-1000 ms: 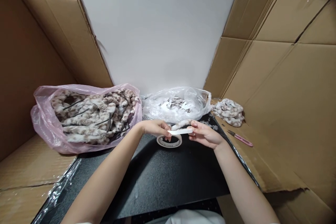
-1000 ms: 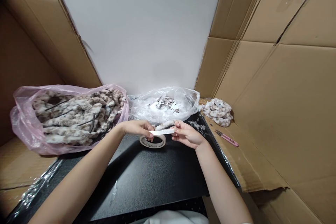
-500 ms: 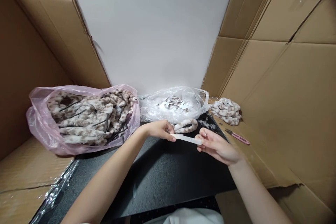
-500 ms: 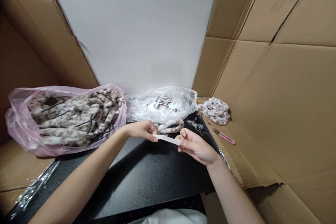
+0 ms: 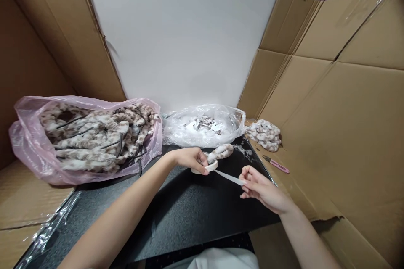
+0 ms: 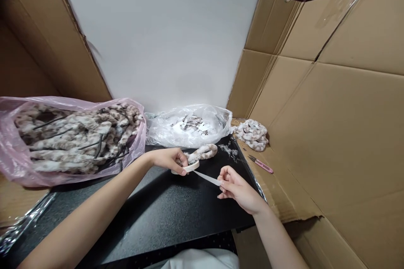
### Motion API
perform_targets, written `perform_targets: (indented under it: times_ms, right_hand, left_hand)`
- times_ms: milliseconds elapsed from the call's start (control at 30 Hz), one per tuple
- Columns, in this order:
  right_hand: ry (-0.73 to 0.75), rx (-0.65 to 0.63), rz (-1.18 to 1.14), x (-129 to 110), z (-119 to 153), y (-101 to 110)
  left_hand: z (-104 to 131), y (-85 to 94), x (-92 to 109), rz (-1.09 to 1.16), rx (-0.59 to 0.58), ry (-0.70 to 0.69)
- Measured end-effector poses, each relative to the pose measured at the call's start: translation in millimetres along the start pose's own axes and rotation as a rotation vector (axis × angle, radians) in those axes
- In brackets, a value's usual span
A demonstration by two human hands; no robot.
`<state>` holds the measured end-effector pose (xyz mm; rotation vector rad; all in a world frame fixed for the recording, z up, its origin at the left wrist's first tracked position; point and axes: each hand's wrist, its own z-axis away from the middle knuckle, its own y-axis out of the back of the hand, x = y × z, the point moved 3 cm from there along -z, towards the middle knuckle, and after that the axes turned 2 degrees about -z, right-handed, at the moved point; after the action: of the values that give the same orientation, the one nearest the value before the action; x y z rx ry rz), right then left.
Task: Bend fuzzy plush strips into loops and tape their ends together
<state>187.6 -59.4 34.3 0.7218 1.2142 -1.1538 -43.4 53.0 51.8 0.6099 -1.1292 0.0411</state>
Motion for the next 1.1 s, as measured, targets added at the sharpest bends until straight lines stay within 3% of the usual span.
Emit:
perform_targets:
  times_ms: [167,300,500,633,800,1000,1100]
  right_hand:
    - [0.093,0.167,0.632,-1.8,-5.6,8.1]
    - [0.071,0.24,1.018,-14.9,-6.6,3.5]
    - [0.294,0.192,1.234,-30.9,-20.8,-34.3]
    - [0.351,0.168,1.409,-28.6,-36.8,-50.5]
    - [0.483,0.119,1.543,-28.8,-46.5,-57.1]
    - [0.64,0.204,1.526,-35.2,-48.3,-57.5]
    - [0.695,0.256,1.548,-33.6,-44.9,-59.2]
  left_hand:
    - [-3.7,-7.3,6.0,-0.176,0.047,0.021]
    - [-6.5,-14.1,12.3,-0.341,0.076,0.012]
    - [-6.1,-16.7,15.7,-0.418,0.087,-0.008]
    - [-5.1,-17.0,17.5,-0.418,0.113,-0.032]
    - [-3.8,-18.0,21.3,-0.345,0.134,-0.019]
    - [-7.0,-10.6,22.9,-0.335,0.279,-0.154]
    - [-9.9,-7.9,17.9,-0.251,0.265,-0.179]
